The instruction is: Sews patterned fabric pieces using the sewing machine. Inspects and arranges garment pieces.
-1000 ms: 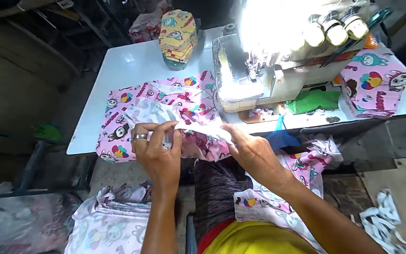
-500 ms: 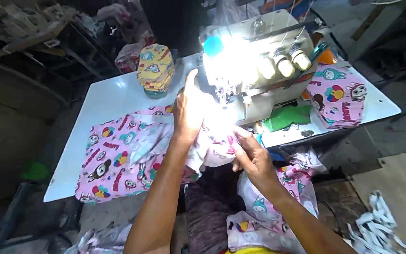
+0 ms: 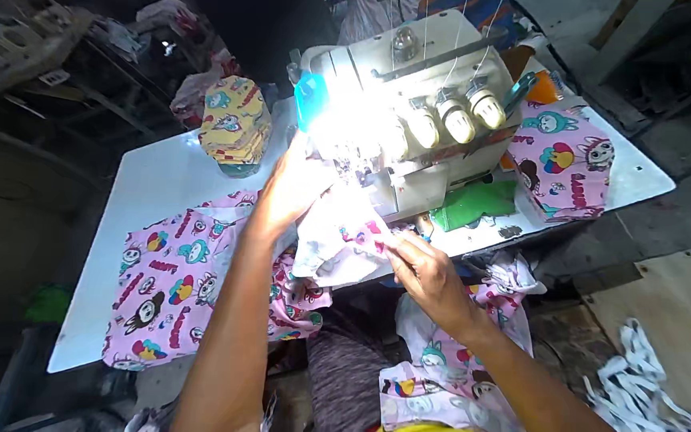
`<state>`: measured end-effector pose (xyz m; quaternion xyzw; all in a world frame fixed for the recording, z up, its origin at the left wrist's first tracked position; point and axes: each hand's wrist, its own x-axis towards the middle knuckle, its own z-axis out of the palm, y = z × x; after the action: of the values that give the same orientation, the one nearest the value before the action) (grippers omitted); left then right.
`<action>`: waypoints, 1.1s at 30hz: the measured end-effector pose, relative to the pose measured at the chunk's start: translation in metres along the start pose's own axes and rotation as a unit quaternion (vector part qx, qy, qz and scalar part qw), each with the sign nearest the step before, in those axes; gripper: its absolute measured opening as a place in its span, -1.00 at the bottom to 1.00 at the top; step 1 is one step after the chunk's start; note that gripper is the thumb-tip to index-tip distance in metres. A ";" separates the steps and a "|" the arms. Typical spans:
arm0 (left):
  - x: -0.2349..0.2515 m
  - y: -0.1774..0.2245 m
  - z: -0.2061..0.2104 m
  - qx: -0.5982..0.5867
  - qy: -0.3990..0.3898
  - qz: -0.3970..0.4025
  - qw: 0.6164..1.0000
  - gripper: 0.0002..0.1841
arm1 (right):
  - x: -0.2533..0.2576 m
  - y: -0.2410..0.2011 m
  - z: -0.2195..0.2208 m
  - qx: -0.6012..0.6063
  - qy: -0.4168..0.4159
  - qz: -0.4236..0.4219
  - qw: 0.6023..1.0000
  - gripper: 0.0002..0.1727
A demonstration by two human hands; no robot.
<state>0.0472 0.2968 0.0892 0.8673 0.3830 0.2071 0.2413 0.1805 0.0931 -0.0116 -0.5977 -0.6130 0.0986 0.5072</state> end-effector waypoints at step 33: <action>-0.162 0.024 -0.026 0.081 0.068 0.102 0.989 -0.59 | -0.009 0.008 0.009 0.050 0.003 0.131 0.990 -0.82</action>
<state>-0.0533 0.1657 0.0957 0.9024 0.3235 0.2573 0.1216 0.1768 0.0921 -0.0260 -0.6471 -0.5216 0.1932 0.5214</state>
